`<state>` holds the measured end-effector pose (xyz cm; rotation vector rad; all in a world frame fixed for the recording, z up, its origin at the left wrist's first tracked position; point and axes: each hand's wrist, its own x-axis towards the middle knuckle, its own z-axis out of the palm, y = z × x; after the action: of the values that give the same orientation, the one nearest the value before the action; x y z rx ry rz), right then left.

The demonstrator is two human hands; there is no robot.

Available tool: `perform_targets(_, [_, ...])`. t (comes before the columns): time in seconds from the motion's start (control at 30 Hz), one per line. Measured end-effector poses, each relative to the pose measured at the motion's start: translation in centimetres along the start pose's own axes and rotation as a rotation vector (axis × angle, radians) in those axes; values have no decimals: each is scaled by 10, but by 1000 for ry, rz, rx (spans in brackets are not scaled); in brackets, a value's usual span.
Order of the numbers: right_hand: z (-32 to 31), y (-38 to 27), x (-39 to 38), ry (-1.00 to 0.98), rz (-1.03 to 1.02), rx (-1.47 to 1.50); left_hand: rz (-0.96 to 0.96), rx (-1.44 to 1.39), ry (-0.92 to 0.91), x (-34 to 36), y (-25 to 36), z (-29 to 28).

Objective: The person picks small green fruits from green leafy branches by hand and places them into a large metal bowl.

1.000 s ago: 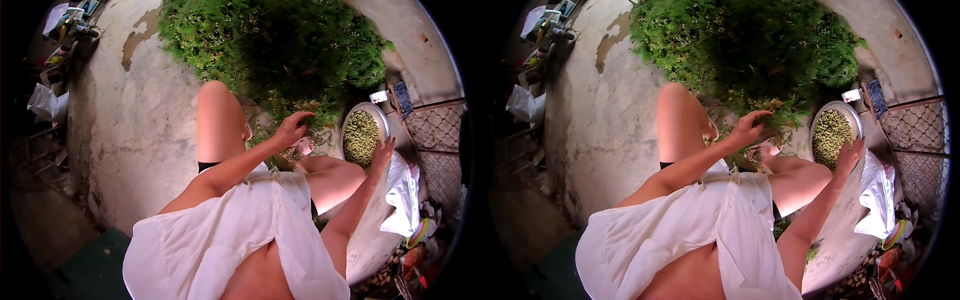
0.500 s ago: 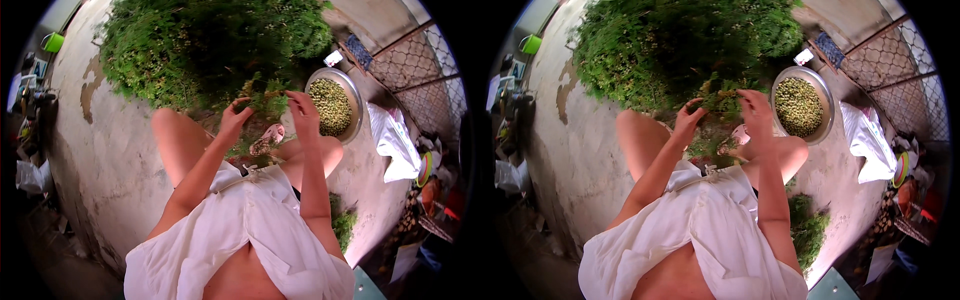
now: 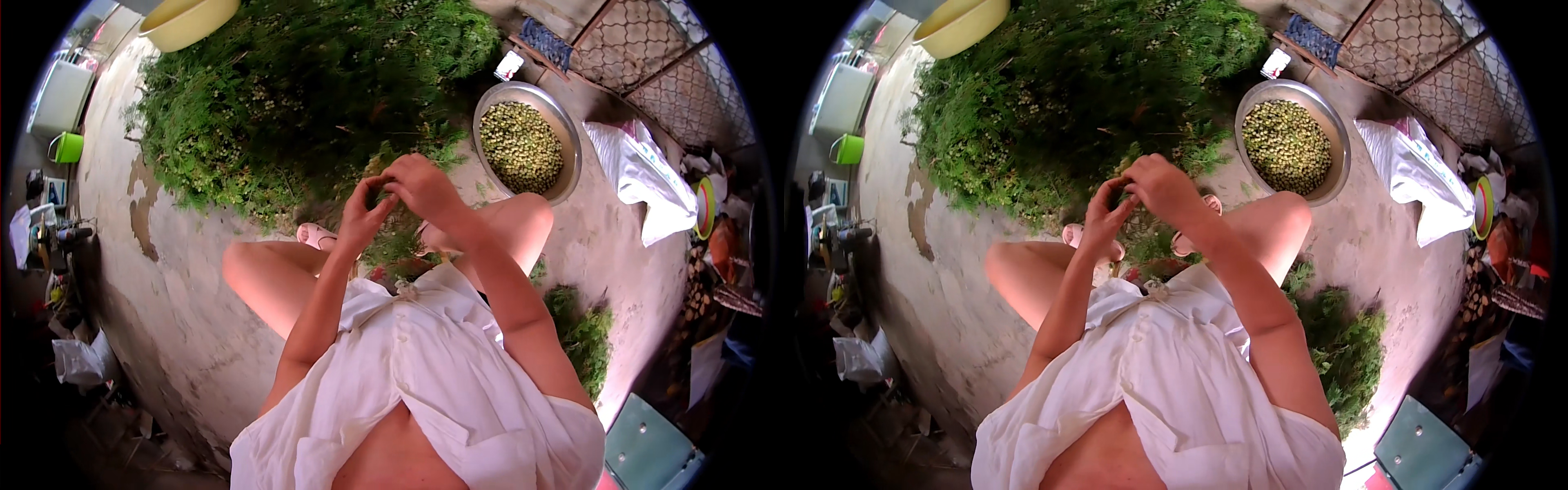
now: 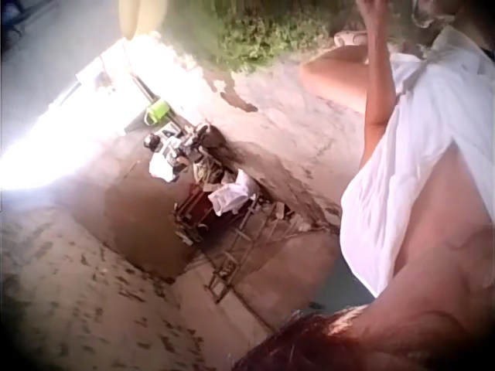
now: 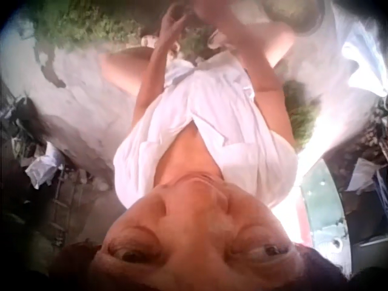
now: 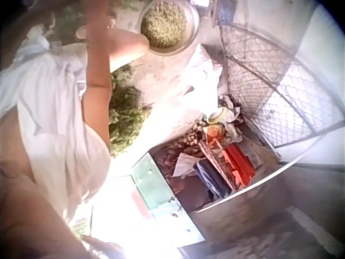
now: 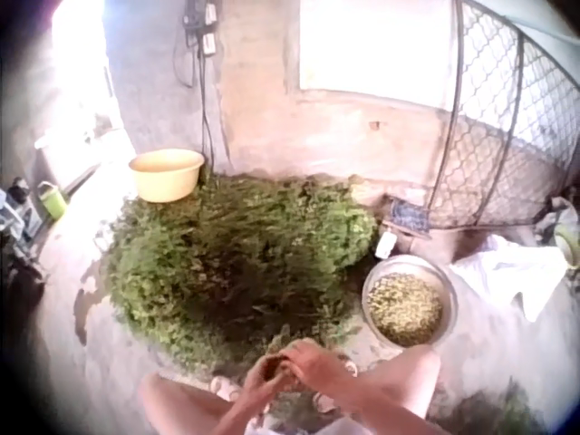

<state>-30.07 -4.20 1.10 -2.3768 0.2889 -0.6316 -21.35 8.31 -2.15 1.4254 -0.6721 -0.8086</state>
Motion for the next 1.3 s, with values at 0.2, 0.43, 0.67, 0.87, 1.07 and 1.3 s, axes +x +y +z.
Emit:
perform_targets(0.2, [10, -7, -7, 71, 59, 144, -83, 122, 74, -6, 1, -4])
perform_targets(0.43, [6, -7, -27, 165, 576, 780, 198, 326, 52, 2, 14, 9])
perform_targets(0.67, [-1, 1, -32, 493, 817, 1124, 301, 410, 42, 5, 36, 25])
perform_targets(0.87, [-69, 89, -53, 910, 499, 1445, -32, 186, 104, -4, 18, 10])
perform_targets(1.07, [-82, 98, -68, 998, 657, 1599, -50, -33, 191, 3, 6, 11])
perform_targets(1.3, [24, 13, -46, 232, 906, 1217, -155, -106, 164, -3, 6, 2])
